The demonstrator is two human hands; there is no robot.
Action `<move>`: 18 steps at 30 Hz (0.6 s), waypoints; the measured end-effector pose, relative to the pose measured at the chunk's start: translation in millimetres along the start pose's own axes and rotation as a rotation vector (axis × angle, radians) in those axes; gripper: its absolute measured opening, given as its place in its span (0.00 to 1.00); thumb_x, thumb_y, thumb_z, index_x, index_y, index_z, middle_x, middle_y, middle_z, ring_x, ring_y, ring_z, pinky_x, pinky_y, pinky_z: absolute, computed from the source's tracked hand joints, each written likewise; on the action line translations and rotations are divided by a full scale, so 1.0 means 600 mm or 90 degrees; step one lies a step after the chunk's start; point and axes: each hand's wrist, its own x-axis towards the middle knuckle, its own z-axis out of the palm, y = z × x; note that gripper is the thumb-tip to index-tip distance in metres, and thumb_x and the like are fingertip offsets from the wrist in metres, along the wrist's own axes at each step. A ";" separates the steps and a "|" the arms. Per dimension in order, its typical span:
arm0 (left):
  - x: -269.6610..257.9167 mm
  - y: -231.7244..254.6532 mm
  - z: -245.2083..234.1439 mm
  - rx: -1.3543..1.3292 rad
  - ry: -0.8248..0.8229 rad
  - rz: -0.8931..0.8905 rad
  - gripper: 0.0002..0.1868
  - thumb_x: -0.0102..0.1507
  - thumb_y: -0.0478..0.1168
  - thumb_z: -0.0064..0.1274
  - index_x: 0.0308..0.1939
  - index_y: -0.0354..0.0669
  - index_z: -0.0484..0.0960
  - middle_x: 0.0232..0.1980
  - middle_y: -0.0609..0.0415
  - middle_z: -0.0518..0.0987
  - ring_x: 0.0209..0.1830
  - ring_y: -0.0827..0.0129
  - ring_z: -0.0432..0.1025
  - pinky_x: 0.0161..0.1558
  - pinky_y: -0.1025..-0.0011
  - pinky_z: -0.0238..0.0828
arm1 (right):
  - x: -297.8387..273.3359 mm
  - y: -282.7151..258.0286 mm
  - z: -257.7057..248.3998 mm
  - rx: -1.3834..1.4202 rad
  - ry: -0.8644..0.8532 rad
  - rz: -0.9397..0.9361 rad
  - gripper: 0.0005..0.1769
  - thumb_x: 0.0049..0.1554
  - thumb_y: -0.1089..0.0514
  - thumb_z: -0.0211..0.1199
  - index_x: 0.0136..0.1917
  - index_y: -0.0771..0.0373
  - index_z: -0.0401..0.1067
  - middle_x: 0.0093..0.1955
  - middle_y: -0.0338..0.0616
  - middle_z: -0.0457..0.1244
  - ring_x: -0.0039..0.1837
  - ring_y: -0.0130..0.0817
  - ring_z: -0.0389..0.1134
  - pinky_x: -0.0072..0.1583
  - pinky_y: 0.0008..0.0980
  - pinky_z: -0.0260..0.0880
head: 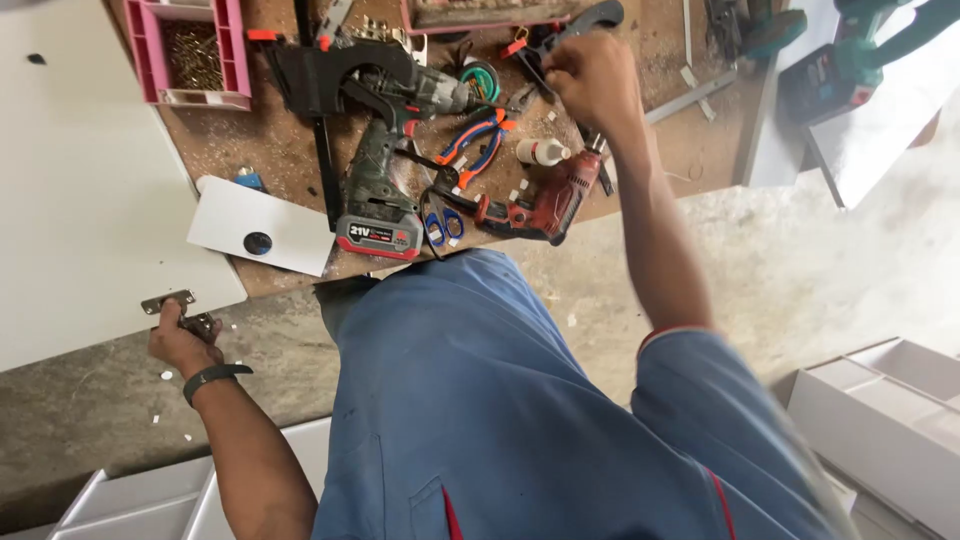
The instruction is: Installing cabinet hinges onto a white door panel using a drill.
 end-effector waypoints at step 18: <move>0.011 -0.026 0.007 -0.045 0.090 0.055 0.14 0.54 0.43 0.68 0.28 0.36 0.81 0.30 0.53 0.81 0.22 0.69 0.73 0.16 0.69 0.71 | 0.027 0.187 0.127 0.050 -0.484 0.085 0.10 0.60 0.64 0.69 0.54 0.72 0.76 0.48 0.51 0.72 0.51 0.33 0.73 0.53 0.34 0.71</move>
